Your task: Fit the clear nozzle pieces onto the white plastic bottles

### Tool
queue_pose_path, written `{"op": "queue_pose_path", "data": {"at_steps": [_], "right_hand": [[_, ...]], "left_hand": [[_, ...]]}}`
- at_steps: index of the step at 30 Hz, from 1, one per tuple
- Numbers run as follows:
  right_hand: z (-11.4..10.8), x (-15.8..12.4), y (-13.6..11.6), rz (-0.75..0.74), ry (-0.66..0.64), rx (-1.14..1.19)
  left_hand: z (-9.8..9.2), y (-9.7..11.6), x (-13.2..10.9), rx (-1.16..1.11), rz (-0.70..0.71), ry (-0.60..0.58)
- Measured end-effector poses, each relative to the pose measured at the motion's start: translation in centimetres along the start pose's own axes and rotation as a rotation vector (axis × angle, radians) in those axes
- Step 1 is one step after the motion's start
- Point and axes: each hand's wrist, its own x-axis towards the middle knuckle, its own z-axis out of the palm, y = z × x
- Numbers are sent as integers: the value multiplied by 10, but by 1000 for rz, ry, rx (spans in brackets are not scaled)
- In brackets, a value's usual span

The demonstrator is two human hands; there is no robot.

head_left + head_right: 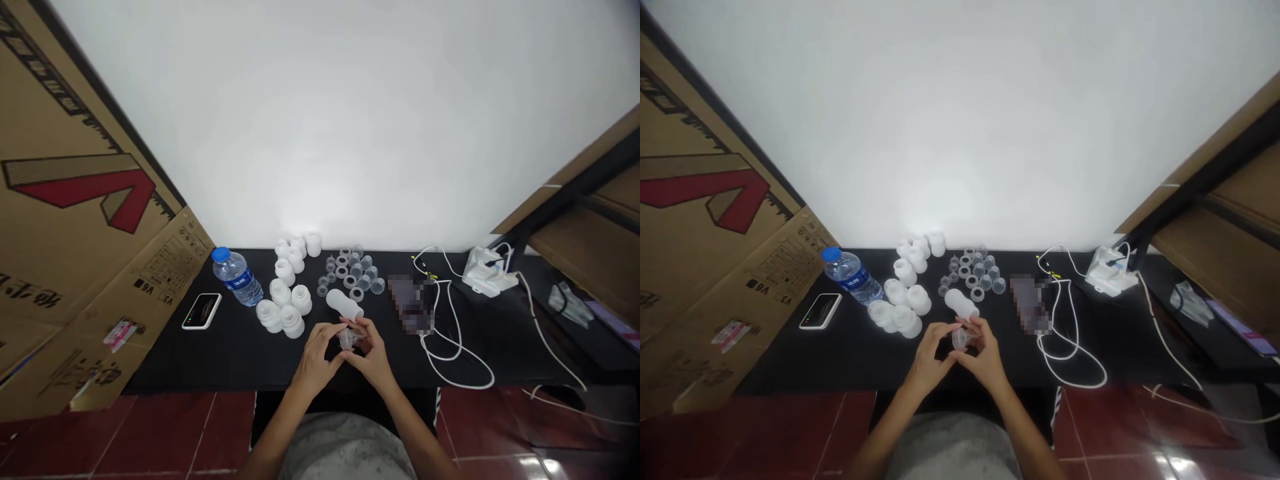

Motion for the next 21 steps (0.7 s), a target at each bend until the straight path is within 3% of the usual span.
{"op": "queue_pose_path", "data": {"at_steps": [3,6,10,15,18,21], "right_hand": [[1,2,3,9,41,-7],[-1,6,3,19,142,92],[-10,13,-3,95,166,325],[-12,12,-9,203,-29,409],[-9,13,-11,140,46,383],[-6,15,-13,59,168,348]], "left_hand": [[-1,4,0,55,53,-6],[0,7,-1,129,34,79],[2,6,1,142,-91,192],[2,-4,5,-109,-316,182],[0,-8,5,-229,-464,294],[-1,-9,6,-288,-529,324]]}}
